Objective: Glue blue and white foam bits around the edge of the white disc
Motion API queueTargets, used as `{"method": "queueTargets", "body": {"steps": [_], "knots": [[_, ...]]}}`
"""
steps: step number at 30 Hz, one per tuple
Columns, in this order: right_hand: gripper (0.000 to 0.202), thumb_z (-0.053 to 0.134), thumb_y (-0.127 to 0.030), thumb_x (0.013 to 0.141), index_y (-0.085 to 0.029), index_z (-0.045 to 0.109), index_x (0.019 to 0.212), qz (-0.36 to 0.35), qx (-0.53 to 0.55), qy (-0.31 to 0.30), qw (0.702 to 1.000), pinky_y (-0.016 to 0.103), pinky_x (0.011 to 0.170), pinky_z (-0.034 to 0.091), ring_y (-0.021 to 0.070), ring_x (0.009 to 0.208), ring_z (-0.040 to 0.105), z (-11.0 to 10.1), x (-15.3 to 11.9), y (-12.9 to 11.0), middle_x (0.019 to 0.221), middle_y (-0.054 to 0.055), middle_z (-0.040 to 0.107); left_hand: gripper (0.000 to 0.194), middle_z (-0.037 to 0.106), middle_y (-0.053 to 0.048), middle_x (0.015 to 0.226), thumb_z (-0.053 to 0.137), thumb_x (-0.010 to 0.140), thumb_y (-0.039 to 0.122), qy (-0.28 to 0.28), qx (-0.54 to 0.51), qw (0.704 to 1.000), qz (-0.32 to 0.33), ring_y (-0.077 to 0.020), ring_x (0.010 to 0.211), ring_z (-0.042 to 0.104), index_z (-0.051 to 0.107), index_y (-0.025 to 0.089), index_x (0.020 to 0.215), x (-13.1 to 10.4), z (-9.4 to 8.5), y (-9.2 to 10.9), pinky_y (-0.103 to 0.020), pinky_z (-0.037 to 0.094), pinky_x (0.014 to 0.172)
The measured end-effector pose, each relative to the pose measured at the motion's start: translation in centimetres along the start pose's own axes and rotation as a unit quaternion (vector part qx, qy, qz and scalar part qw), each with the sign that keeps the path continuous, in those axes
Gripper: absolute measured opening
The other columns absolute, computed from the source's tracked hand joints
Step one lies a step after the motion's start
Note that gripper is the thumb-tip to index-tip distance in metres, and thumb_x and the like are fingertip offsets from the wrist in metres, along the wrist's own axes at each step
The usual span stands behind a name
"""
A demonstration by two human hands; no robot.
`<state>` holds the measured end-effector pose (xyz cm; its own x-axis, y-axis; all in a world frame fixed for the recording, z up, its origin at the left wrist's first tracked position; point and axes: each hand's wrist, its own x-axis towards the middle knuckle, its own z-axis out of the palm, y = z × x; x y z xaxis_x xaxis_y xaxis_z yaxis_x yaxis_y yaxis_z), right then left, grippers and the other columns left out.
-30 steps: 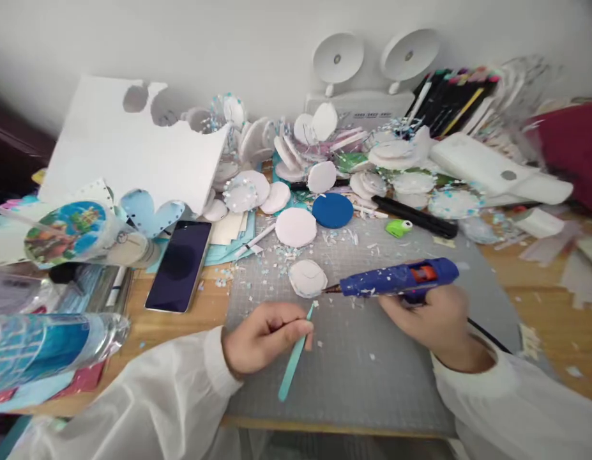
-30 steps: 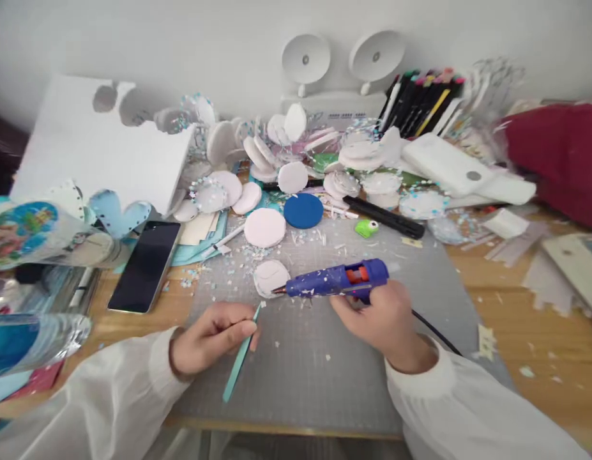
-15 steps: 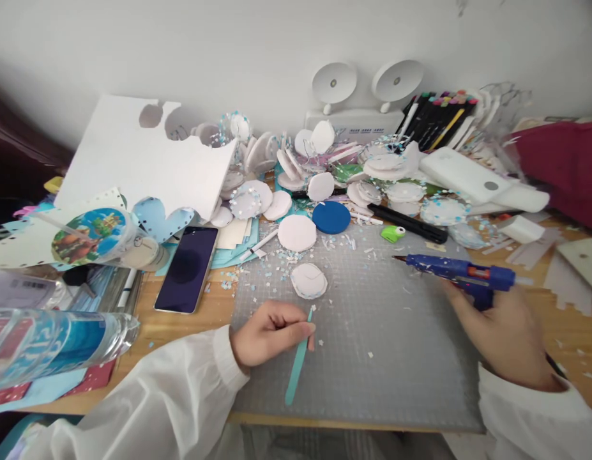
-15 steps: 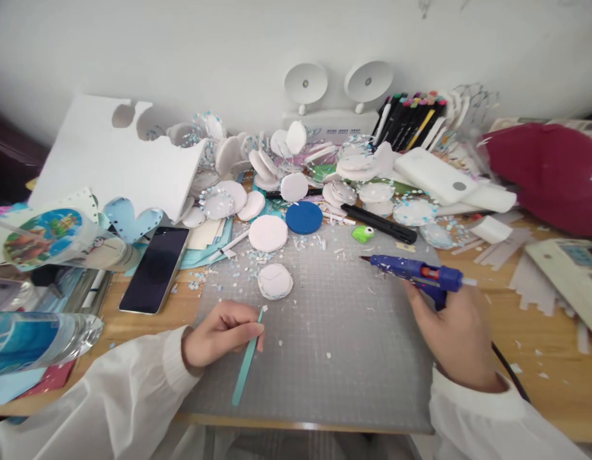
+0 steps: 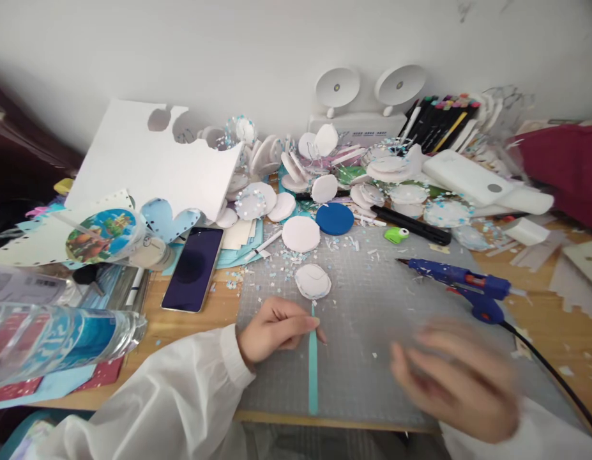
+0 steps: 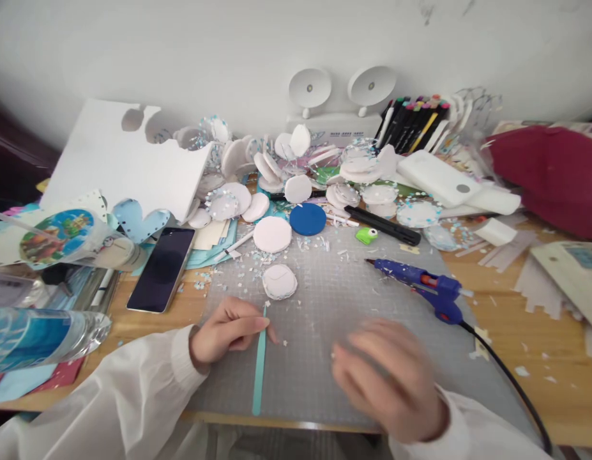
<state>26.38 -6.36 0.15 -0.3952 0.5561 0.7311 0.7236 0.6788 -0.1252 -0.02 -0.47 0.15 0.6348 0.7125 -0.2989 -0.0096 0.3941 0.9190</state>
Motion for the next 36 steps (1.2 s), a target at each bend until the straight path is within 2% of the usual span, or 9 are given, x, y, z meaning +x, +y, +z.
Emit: {"method": "queueTargets", "body": {"steps": [2,6,9,14,17,21,24,28,36], "knots": [[0.023,0.066,-0.009,0.072,-0.02,0.058,0.091,-0.102,0.024,-0.047,0.993,0.036,0.072,0.049,0.017,0.077,0.055,2.3,1.9,-1.8,0.087,0.004,0.057,0.038,0.032,0.007,0.032,0.06,0.081,0.041,0.007,-0.002,1.0,0.005,-0.0041,0.032,0.022,0.072,0.006,0.073,0.0,0.0,-0.1,-0.023,0.014,0.038],[0.011,0.055,-0.01,0.08,-0.016,0.056,0.09,-0.176,0.022,-0.095,0.98,0.033,0.057,0.042,0.0147,0.059,0.048,5.4,4.9,-3.4,0.069,0.001,0.057,0.048,0.033,0.006,0.033,0.06,0.08,0.042,0.012,0.004,1.0,0.02,-0.0033,0.033,0.023,0.048,0.013,0.043,0.1,0.2,0.1,-0.023,0.016,0.038],[0.01,0.048,-0.009,0.083,-0.017,0.053,0.082,-0.202,0.022,-0.073,0.976,0.032,0.051,0.033,0.0142,0.051,0.04,6.0,6.0,-3.6,0.056,-0.002,0.049,0.054,0.03,0.007,0.037,0.059,0.082,0.044,-0.002,0.02,1.0,0.022,-0.003,0.037,0.021,0.035,0.016,0.042,0.2,0.6,0.2,-0.022,0.015,0.039],[0.02,0.044,-0.002,0.078,-0.02,0.049,0.073,-0.201,0.065,-0.081,0.974,0.031,0.049,0.028,0.0146,0.051,0.037,5.7,5.9,-2.7,0.054,-0.002,0.045,0.052,0.033,0.006,0.041,0.05,0.088,0.046,0.011,0.084,0.995,0.044,-0.0044,0.04,0.025,0.042,0.015,0.047,0.2,1.0,0.1,-0.021,0.02,0.04],[0.025,0.044,0.0,0.075,-0.022,0.04,0.064,-0.144,0.153,-0.084,0.974,0.031,0.049,0.027,0.0137,0.051,0.035,5.3,5.0,-1.2,0.053,-0.003,0.04,0.038,0.044,0.003,0.047,0.045,0.092,0.034,0.07,0.21,0.965,0.142,-0.0072,0.044,0.035,0.061,0.012,0.065,-0.2,0.7,0.1,-0.021,0.03,0.045],[0.031,0.047,0.0,0.077,-0.022,0.029,0.065,0.083,0.264,0.032,0.961,0.029,0.045,0.022,0.0115,0.047,0.029,5.4,3.8,0.5,0.055,-0.005,0.031,0.012,0.063,-0.004,0.068,0.056,0.085,0.02,0.16,0.436,0.811,0.355,-0.0137,0.062,0.054,0.066,0.014,0.088,-0.3,-0.1,0.3,-0.027,0.044,0.062],[0.025,0.044,-0.008,0.087,-0.024,0.029,0.075,0.225,0.297,0.087,0.924,0.027,0.043,0.022,0.0105,0.045,0.03,6.2,3.6,1.1,0.059,-0.006,0.029,0.023,0.067,-0.01,0.097,0.06,0.083,0.02,0.17,0.553,0.728,0.369,-0.0206,0.09,0.06,0.062,0.015,0.106,0.1,-0.7,0.1,-0.034,0.048,0.081],[0.018,0.045,-0.018,0.091,-0.025,0.031,0.083,0.321,0.374,0.093,0.865,0.025,0.044,0.027,0.0104,0.047,0.032,6.9,3.6,1.1,0.064,-0.005,0.034,0.013,0.066,-0.01,0.112,0.053,0.089,0.017,0.096,0.603,0.719,0.331,-0.0225,0.113,0.055,0.061,0.016,0.099,0.9,-1.1,-0.3,-0.039,0.045,0.098],[0.018,0.04,-0.017,0.093,-0.025,0.027,0.082,0.297,0.478,0.011,0.826,0.022,0.041,0.021,0.0072,0.044,0.025,6.2,3.3,0.4,0.064,-0.007,0.026,0.018,0.069,-0.008,0.106,0.041,0.092,0.012,0.066,0.567,0.761,0.307,-0.0179,0.105,0.061,0.053,0.017,0.105,0.9,-1.2,-0.2,-0.042,0.036,0.106]]}}
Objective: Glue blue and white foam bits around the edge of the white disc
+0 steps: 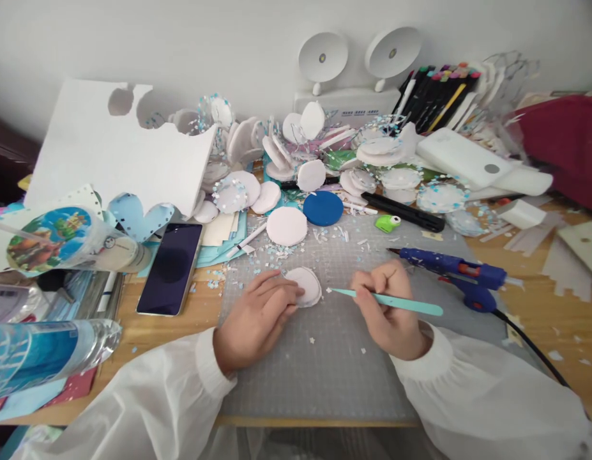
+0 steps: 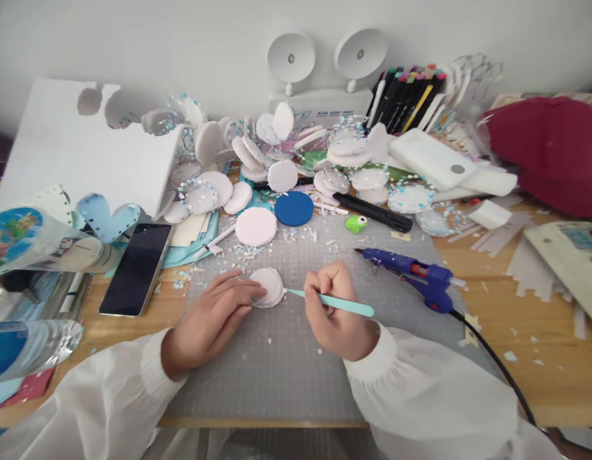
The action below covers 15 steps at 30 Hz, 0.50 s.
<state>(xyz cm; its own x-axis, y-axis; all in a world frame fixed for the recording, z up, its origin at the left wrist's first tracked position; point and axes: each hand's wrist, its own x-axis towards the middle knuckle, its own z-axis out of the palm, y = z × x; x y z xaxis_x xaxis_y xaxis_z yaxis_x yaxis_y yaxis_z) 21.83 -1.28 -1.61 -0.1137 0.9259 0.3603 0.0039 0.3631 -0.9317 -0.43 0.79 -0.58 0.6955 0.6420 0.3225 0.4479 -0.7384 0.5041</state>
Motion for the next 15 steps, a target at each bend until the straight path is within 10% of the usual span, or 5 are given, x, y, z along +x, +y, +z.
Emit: {"method": "queueTargets", "body": {"steps": [15], "knots": [[0.026,0.046,-0.004,0.082,-0.023,0.028,0.085,-0.046,-0.137,-0.167,0.975,0.027,0.055,0.033,0.0105,0.058,0.038,-0.2,-0.5,1.4,0.069,-0.005,0.037,0.02,0.067,-0.007,0.109,0.038,0.093,0.013,-0.01,-0.044,0.998,-0.035,-0.0178,0.108,0.059,0.051,0.018,0.108,-0.2,0.3,-0.2,-0.042,0.032,0.107]]}}
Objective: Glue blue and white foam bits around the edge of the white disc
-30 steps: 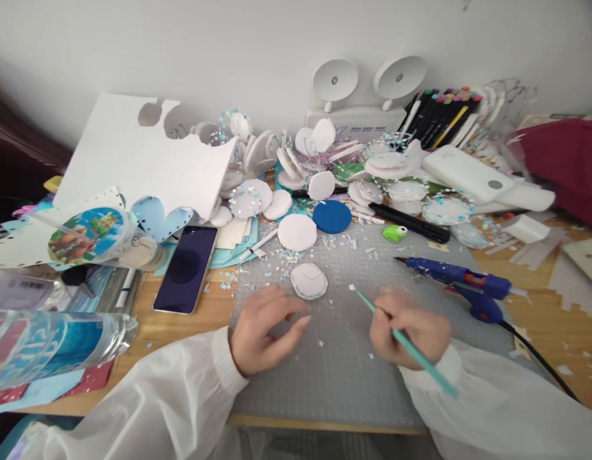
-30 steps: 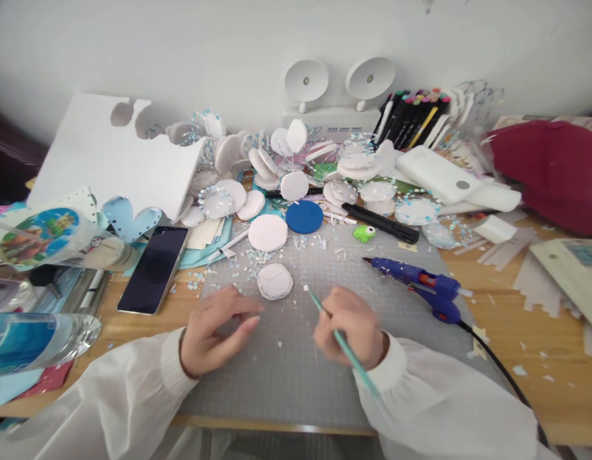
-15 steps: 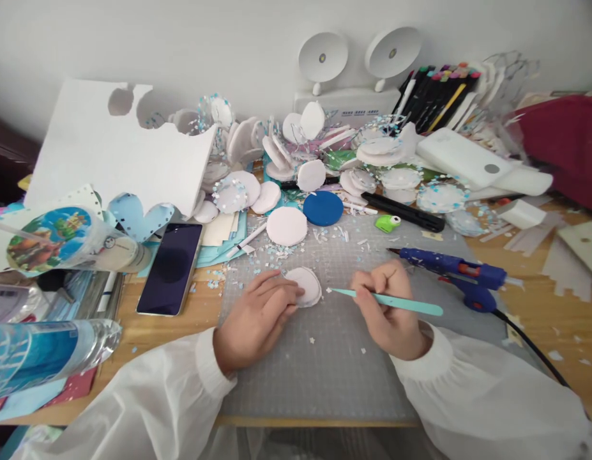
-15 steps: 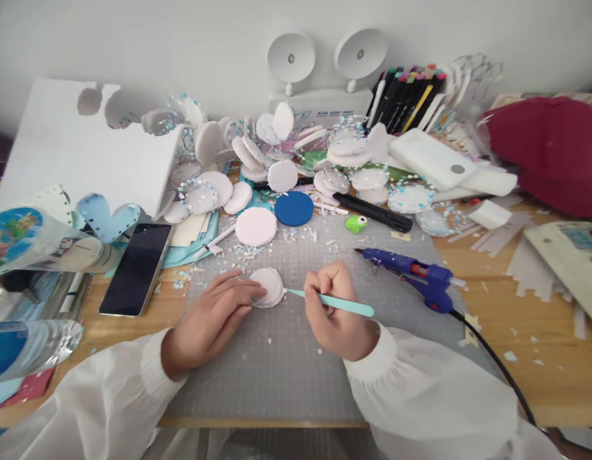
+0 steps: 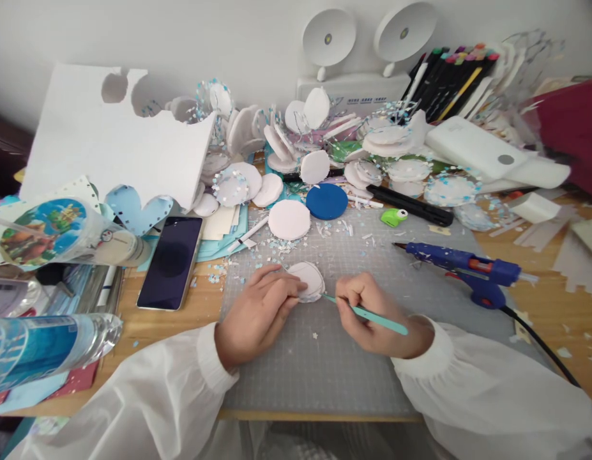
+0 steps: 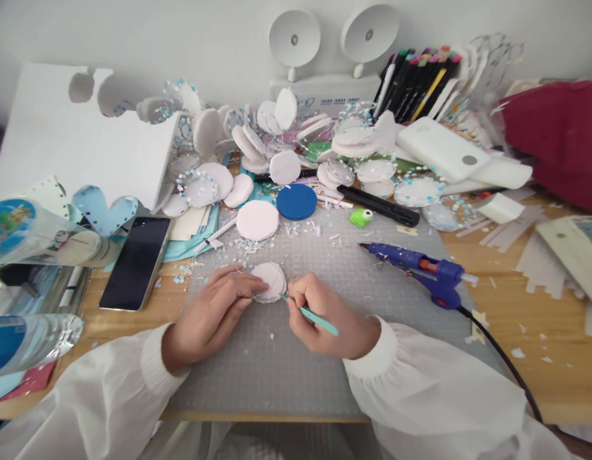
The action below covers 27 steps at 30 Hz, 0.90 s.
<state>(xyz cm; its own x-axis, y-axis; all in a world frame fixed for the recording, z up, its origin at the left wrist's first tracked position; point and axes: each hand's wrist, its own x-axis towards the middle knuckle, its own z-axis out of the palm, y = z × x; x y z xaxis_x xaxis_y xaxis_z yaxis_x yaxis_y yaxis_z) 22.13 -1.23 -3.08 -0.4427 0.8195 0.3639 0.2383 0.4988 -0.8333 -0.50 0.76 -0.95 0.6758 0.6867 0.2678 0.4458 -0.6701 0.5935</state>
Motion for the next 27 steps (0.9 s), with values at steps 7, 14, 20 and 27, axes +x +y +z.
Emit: {"method": "queueTargets", "body": {"steps": [7,14,20,27], "knots": [[0.025,0.045,-0.003,0.08,-0.023,0.03,0.081,-0.062,-0.09,-0.024,0.994,0.025,0.054,0.032,0.0113,0.057,0.039,-0.3,0.6,-0.2,0.067,-0.005,0.038,0.021,0.068,-0.007,0.108,0.038,0.094,0.014,-0.004,0.002,1.0,-0.006,-0.018,0.108,0.059,0.051,0.018,0.11,0.0,-0.1,0.1,-0.042,0.032,0.107],[0.023,0.042,-0.002,0.08,-0.023,0.031,0.08,-0.102,-0.141,-0.043,0.984,0.025,0.053,0.031,0.0123,0.058,0.038,-0.6,0.9,-0.5,0.066,-0.004,0.039,0.021,0.067,-0.007,0.109,0.039,0.094,0.013,-0.006,-0.005,1.0,-0.004,-0.0177,0.108,0.058,0.05,0.018,0.11,0.0,-0.1,0.1,-0.042,0.03,0.108],[0.026,0.044,-0.002,0.079,-0.023,0.03,0.076,-0.104,-0.152,-0.058,0.981,0.026,0.053,0.03,0.0125,0.058,0.036,-0.5,0.9,-0.5,0.063,-0.004,0.036,0.021,0.066,-0.006,0.109,0.04,0.093,0.012,-0.005,-0.014,1.0,-0.006,-0.0173,0.108,0.057,0.051,0.018,0.111,0.0,0.0,0.0,-0.041,0.029,0.108],[0.017,0.048,-0.008,0.086,-0.023,0.039,0.089,0.005,0.118,0.128,0.985,0.026,0.052,0.035,0.0109,0.056,0.043,-0.9,0.6,-1.2,0.069,-0.003,0.045,0.019,0.064,-0.007,0.101,0.036,0.095,0.016,0.111,-0.163,0.979,-0.047,-0.0176,0.098,0.058,0.053,0.017,0.104,-0.5,-0.2,0.7,-0.037,0.039,0.096]]}}
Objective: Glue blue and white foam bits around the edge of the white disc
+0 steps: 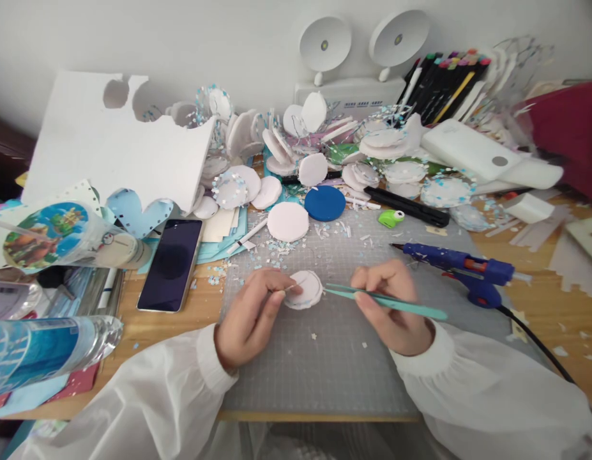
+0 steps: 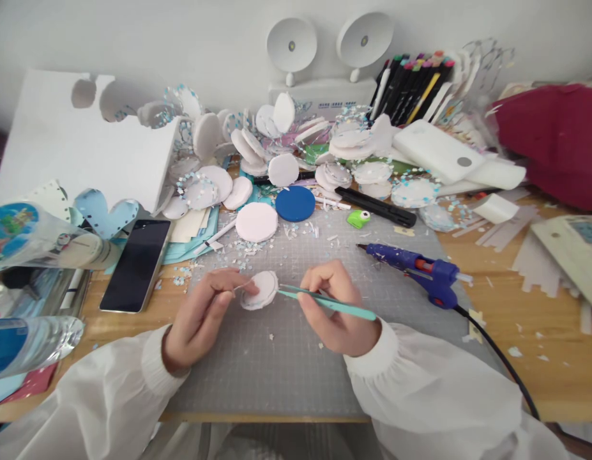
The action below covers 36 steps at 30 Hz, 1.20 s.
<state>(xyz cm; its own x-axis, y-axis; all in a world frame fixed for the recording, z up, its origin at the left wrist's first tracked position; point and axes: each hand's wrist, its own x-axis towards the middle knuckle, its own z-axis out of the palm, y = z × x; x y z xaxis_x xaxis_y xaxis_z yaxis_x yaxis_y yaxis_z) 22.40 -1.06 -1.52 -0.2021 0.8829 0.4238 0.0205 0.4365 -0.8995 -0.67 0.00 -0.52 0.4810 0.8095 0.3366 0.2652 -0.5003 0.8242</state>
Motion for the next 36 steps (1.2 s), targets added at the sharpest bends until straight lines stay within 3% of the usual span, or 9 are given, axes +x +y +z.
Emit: {"method": "queueTargets", "body": {"steps": [3,7,11,21,28,36], "knots": [[0.01,0.054,-0.02,0.088,-0.022,0.049,0.095,0.057,0.06,0.025,0.996,0.027,0.053,0.039,0.0129,0.063,0.049,-0.6,-0.1,-0.5,0.076,0.001,0.052,0.017,0.065,-0.005,0.088,0.033,0.099,0.021,0.029,-0.128,0.988,-0.081,-0.0163,0.084,0.06,0.049,0.017,0.094,0.0,0.0,0.7,-0.032,0.043,0.081],[0.01,0.058,-0.029,0.088,-0.022,0.054,0.095,0.127,0.14,-0.061,0.98,0.027,0.054,0.042,0.0126,0.063,0.052,-0.8,-0.1,-1.5,0.075,0.001,0.054,0.019,0.064,-0.002,0.074,0.033,0.099,0.026,0.019,-0.227,0.964,-0.134,-0.0142,0.072,0.058,0.043,0.018,0.085,0.4,0.1,1.1,-0.029,0.043,0.074],[0.009,0.058,-0.028,0.088,-0.022,0.056,0.095,0.153,0.158,-0.136,0.966,0.024,0.056,0.043,0.0111,0.065,0.052,-0.4,-0.1,-2.6,0.076,0.001,0.055,0.021,0.06,0.0,0.067,0.035,0.099,0.029,0.022,-0.256,0.957,-0.138,-0.0113,0.062,0.055,0.042,0.018,0.083,0.4,0.6,1.0,-0.025,0.043,0.064],[0.01,0.059,-0.018,0.086,-0.022,0.056,0.095,0.172,0.181,-0.162,0.955,0.02,0.055,0.044,0.0079,0.063,0.053,0.0,-0.3,-3.0,0.076,-0.001,0.056,0.019,0.055,0.001,0.062,0.037,0.098,0.03,0.035,-0.247,0.962,-0.106,-0.0102,0.056,0.049,0.041,0.018,0.084,-0.1,1.0,1.0,-0.022,0.039,0.056],[0.016,0.057,-0.011,0.083,-0.021,0.058,0.095,0.137,0.126,-0.164,0.969,0.023,0.057,0.045,0.0098,0.064,0.055,0.5,-0.5,-3.2,0.076,0.001,0.058,0.017,0.051,0.002,0.062,0.037,0.098,0.029,0.038,-0.242,0.965,-0.096,-0.01,0.055,0.044,0.042,0.018,0.086,-0.5,1.1,0.8,-0.022,0.036,0.055],[0.019,0.057,-0.012,0.086,-0.019,0.061,0.103,-0.006,0.106,-0.137,0.985,0.027,0.06,0.048,0.0134,0.068,0.059,0.9,-0.4,-2.7,0.074,0.004,0.064,0.017,0.051,0.001,0.063,0.037,0.098,0.029,0.041,-0.234,0.966,-0.103,-0.0105,0.056,0.044,0.042,0.019,0.086,-0.6,1.0,0.8,-0.023,0.036,0.055]]}}
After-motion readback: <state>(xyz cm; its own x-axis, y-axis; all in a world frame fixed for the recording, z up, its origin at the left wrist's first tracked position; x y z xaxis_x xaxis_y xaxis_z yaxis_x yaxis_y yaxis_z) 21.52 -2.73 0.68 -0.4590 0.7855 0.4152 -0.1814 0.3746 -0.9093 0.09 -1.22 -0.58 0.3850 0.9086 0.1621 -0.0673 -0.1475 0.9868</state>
